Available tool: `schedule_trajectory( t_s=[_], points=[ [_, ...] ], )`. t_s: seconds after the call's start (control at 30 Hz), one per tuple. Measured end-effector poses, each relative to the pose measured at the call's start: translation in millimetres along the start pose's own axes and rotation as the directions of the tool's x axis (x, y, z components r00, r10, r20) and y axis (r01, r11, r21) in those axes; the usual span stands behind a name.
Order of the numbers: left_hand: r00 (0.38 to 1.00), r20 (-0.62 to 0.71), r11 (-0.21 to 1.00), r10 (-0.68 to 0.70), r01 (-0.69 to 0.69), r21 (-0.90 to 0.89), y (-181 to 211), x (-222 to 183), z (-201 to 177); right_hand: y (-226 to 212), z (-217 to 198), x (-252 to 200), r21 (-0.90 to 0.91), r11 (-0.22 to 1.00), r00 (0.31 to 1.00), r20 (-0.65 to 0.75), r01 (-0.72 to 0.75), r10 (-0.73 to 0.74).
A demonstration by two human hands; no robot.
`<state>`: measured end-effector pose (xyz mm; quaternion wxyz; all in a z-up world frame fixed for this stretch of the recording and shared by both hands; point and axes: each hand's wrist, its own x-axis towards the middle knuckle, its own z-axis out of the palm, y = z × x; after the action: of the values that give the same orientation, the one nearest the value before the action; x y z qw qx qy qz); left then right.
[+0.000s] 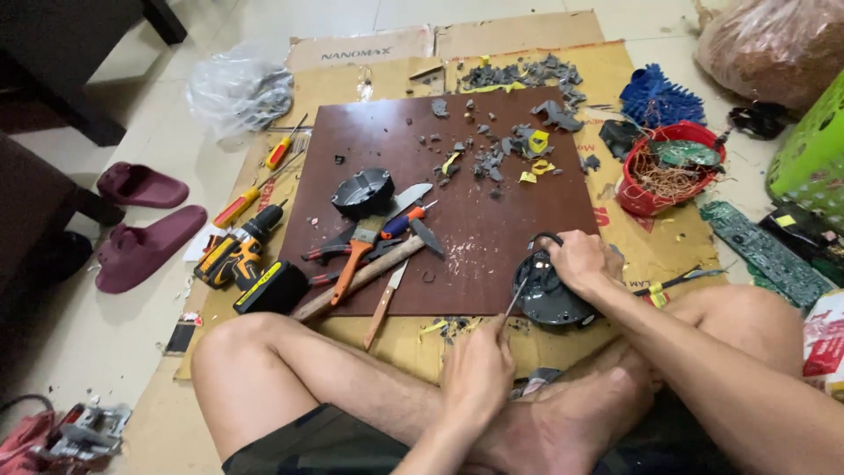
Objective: A person is sitting on the floor disassembling a black electronic component using a screwdriver and pliers.
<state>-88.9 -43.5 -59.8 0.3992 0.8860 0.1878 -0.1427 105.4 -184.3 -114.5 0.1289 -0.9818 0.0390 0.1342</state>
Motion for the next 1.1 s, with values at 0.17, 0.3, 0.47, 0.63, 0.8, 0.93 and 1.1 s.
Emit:
schedule_trajectory(
  t_s=[0.17, 0.3, 0.47, 0.63, 0.8, 0.93, 1.1],
  points=[
    [0.979, 0.034, 0.847, 0.202, -0.192, 0.496, -8, 53, 16, -2, -4, -8, 0.043, 0.999, 1.0, -0.007, -0.016, 0.017],
    [0.972, 0.033, 0.812, 0.235, -0.215, 0.543, 12, 69, 42, 5, 1, 1, 0.091, 0.993, 0.998, 0.005, -0.069, 0.069],
    [0.97, 0.014, 0.954, 0.244, -0.243, 0.175, -15, 28, 17, 17, 6, 16, 0.122, 0.989, 0.996, -0.02, -0.085, 0.088],
    [0.983, 0.092, 0.974, 0.161, -0.143, -0.175, -12, 23, -9, 14, 5, 11, 0.095, 0.993, 0.996, -0.05, -0.067, 0.072],
    [0.965, 0.044, 0.851, 0.258, -0.249, 0.462, -20, 52, -15, 0, -2, -39, 0.306, 0.95, 0.989, -0.107, -0.066, 0.103],
    [0.963, 0.065, 0.833, 0.261, -0.259, 0.489, -1, 44, -34, 21, 16, -24, 0.281, 0.956, 0.987, -0.111, -0.084, 0.12],
    [0.968, 0.096, 0.79, 0.232, -0.245, 0.562, 6, 28, -34, 29, 4, -27, 0.12, 0.982, 0.974, -0.193, 0.147, -0.122]
  ],
)
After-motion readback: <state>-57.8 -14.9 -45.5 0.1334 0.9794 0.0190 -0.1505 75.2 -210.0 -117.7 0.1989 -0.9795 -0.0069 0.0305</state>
